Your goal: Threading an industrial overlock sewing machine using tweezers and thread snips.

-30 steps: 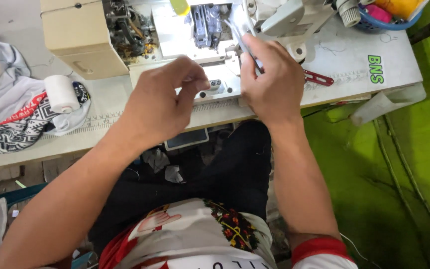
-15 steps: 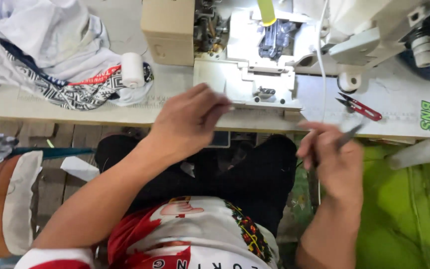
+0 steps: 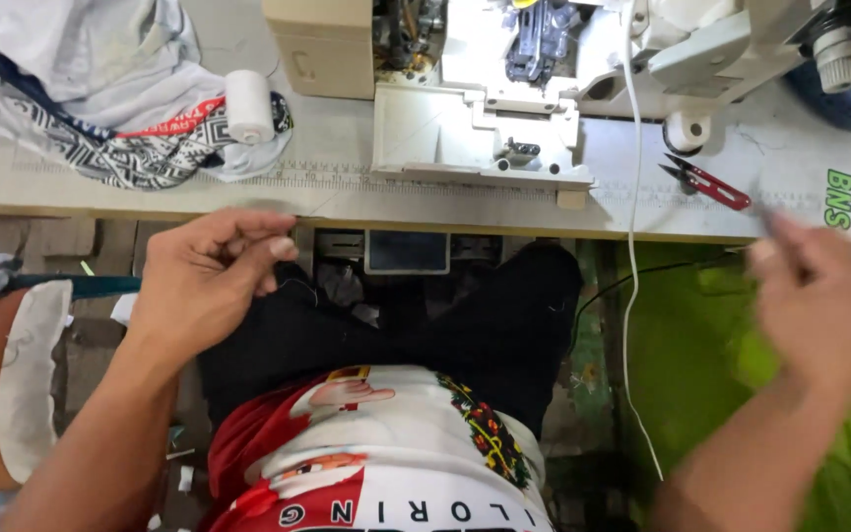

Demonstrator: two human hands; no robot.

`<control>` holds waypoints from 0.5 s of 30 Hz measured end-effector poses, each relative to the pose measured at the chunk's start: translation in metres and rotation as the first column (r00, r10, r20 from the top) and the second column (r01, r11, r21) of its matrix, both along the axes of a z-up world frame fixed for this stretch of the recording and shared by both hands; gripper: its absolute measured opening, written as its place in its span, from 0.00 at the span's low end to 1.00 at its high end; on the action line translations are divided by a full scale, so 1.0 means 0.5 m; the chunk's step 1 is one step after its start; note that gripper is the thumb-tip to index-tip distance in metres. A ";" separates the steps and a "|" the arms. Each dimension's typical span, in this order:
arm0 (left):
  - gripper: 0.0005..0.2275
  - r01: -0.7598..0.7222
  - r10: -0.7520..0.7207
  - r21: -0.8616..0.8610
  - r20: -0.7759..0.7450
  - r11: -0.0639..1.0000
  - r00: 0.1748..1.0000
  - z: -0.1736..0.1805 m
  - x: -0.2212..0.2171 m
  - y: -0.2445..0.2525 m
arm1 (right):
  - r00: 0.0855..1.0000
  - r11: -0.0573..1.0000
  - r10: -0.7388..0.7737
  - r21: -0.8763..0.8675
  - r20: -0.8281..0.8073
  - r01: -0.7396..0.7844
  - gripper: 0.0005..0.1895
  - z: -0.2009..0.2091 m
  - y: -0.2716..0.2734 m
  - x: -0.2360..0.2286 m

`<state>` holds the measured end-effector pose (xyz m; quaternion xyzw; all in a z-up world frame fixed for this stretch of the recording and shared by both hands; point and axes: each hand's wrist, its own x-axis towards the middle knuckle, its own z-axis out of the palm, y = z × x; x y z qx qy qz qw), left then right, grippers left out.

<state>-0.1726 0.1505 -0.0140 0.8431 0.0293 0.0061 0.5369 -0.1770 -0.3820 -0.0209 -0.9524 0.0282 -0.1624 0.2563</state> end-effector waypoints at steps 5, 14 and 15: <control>0.07 -0.029 0.078 0.146 -0.340 0.989 0.937 0.005 -0.027 0.023 | 0.997 0.978 -0.001 -0.209 0.083 0.019 0.17 -0.076 -0.217 0.143; 0.09 0.026 0.049 0.136 -0.522 0.990 0.852 -0.014 -0.089 0.068 | 0.993 0.987 0.105 -0.131 0.059 -0.096 0.16 -0.221 -0.344 0.307; 0.08 0.006 0.052 0.110 -0.516 0.994 0.855 -0.022 -0.095 0.074 | 0.991 0.985 0.118 -0.138 0.068 -0.108 0.15 -0.214 -0.333 0.307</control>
